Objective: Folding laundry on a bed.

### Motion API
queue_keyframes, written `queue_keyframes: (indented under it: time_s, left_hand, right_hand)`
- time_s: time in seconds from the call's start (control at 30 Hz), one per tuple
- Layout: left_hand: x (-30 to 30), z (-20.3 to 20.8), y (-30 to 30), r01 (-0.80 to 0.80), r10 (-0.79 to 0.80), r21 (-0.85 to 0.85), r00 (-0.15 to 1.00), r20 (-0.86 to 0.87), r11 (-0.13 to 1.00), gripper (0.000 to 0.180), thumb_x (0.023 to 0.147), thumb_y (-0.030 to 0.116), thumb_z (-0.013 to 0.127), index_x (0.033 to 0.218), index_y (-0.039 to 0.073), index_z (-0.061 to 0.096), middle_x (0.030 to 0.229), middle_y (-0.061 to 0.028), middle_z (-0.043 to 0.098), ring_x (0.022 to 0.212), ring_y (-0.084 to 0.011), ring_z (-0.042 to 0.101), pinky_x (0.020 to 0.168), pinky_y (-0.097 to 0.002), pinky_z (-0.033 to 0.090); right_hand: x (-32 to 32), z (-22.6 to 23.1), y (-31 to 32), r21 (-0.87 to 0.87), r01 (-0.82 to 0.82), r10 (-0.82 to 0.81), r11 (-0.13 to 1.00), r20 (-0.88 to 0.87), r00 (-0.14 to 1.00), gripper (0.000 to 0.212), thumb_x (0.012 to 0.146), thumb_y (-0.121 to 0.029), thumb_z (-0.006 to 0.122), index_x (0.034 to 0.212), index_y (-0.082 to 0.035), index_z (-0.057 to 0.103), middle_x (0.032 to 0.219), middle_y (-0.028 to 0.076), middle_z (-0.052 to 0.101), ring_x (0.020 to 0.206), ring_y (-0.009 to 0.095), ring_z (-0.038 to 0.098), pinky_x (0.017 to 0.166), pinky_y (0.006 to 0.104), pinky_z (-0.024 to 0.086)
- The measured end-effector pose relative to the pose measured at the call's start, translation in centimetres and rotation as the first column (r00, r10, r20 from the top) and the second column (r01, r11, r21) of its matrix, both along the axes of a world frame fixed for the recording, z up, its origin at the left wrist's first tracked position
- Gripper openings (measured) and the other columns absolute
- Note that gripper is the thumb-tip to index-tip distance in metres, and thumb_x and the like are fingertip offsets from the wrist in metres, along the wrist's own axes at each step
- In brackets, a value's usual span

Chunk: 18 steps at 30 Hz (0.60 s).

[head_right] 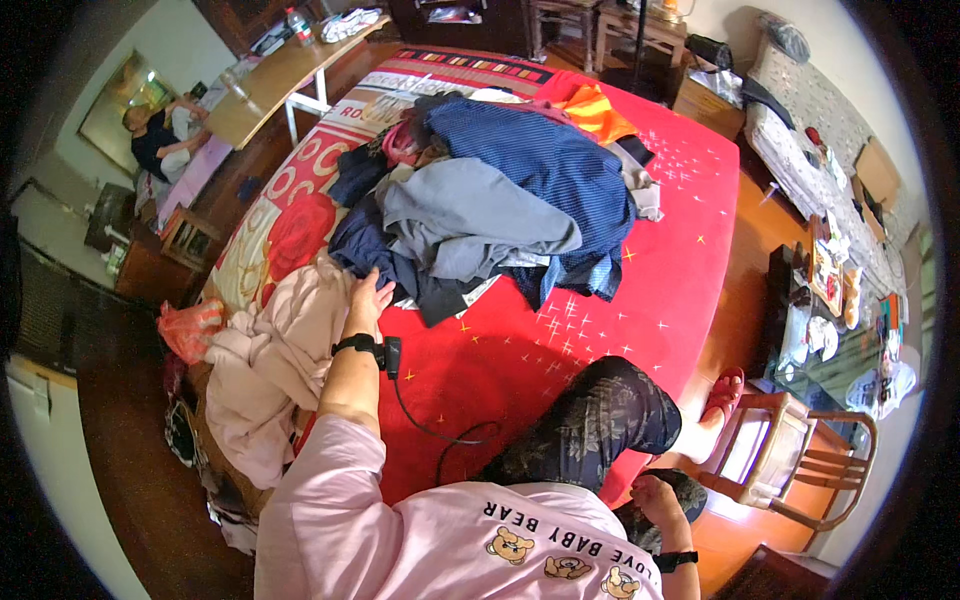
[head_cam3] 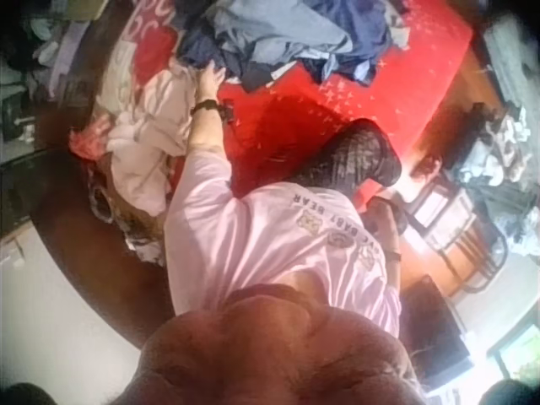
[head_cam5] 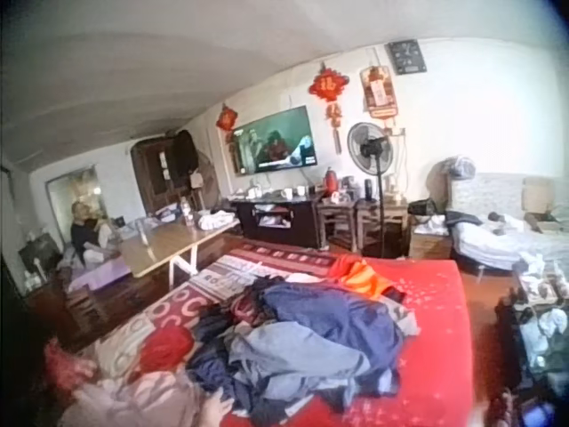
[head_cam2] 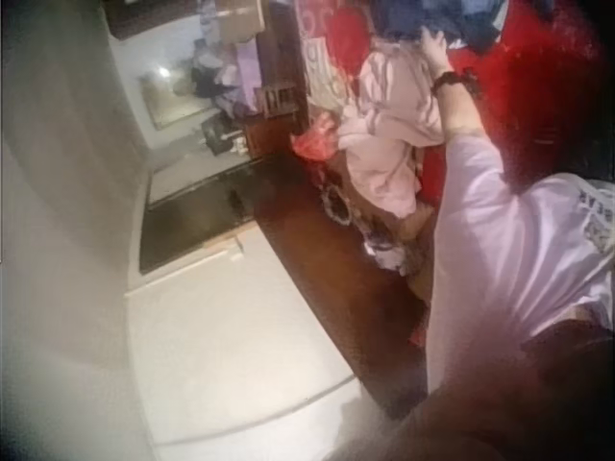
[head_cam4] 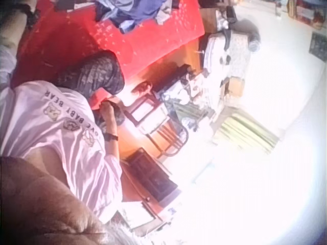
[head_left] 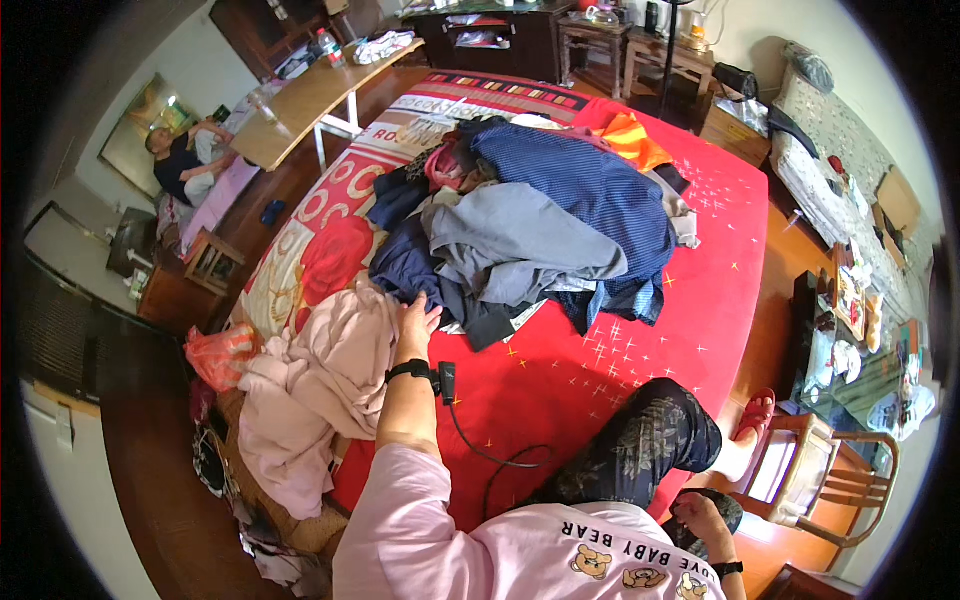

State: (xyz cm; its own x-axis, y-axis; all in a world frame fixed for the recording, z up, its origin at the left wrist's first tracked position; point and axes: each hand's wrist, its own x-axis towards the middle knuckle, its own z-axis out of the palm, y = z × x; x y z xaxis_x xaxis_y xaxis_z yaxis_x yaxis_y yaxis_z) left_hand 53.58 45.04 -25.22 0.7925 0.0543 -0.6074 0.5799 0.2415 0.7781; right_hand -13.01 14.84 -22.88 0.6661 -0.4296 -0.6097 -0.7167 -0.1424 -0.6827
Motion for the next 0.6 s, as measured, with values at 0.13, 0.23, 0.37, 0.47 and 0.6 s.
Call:
queue_keyframes:
  time_s: [0.13, 0.23, 0.37, 0.47, 0.6]
  left_hand:
    - [2.0, 1.1, 1.6, -0.072, 0.066, -0.08, 0.995, -0.075, 0.994, 0.035, 0.085, 0.021, 0.067, 0.115, 0.017, 0.049, 0.11, -0.0044, 0.053, 0.078, -0.0246, 0.057, 0.068, -0.0394, 0.048]
    - [2.3, 7.2, -1.5, 0.297, -0.204, -0.295, 0.929, 0.308, 0.908, 0.021, 0.087, 0.017, 0.061, 0.108, 0.018, 0.057, 0.1, 0.0015, 0.058, 0.088, -0.0167, 0.055, 0.07, -0.0337, 0.046]
    - [-3.8, 25.4, -10.1, 0.695, -0.319, -0.26, 0.586, 0.745, 0.671, 0.024, 0.092, 0.015, 0.053, 0.116, 0.009, 0.054, 0.105, -0.0036, 0.06, 0.096, -0.0171, 0.057, 0.086, -0.037, 0.046]
    - [-8.4, 35.8, -11.7, 0.82, -0.271, -0.183, 0.376, 0.886, 0.542, 0.031, 0.091, 0.013, 0.054, 0.121, 0.005, 0.052, 0.108, -0.0042, 0.059, 0.099, -0.0164, 0.057, 0.09, -0.0355, 0.046]
    - [-16.1, 41.9, -13.2, 0.945, -0.199, -0.116, 0.182, 0.963, 0.304, 0.039, 0.09, 0.009, 0.057, 0.127, 0.004, 0.049, 0.113, -0.0062, 0.059, 0.103, -0.0163, 0.058, 0.091, -0.0337, 0.047]
  right_hand:
    - [1.0, -0.7, -0.2, -0.055, -0.094, 0.095, 0.994, 0.03, 0.995, 0.021, 0.088, -0.007, 0.056, 0.106, 0.004, 0.06, 0.078, 0.008, 0.066, 0.067, 0.014, 0.062, 0.061, 0.0272, 0.05]
    - [0.2, -2.1, -0.9, 0.185, 0.072, -0.091, 0.98, 0.098, 0.991, 0.021, 0.088, -0.005, 0.054, 0.106, 0.003, 0.06, 0.079, 0.008, 0.067, 0.068, 0.014, 0.062, 0.062, 0.0276, 0.05]
    - [-0.5, -1.0, -1.7, -0.157, -0.165, 0.187, 0.974, 0.141, 0.972, 0.02, 0.088, -0.004, 0.055, 0.105, 0.003, 0.06, 0.078, 0.008, 0.066, 0.068, 0.014, 0.063, 0.061, 0.0279, 0.05]
    - [3.0, 3.8, -2.1, -0.384, -0.199, 0.287, 0.902, 0.188, 0.939, 0.016, 0.086, -0.005, 0.056, 0.1, 0.003, 0.061, 0.073, 0.007, 0.064, 0.065, 0.015, 0.063, 0.058, 0.0284, 0.05]
    - [7.5, 10.5, -1.2, -0.243, -0.012, 0.078, 0.97, 0.266, 0.961, 0.026, 0.084, -0.003, 0.06, 0.11, 0.002, 0.056, 0.08, 0.008, 0.063, 0.07, 0.015, 0.062, 0.063, 0.0294, 0.051]
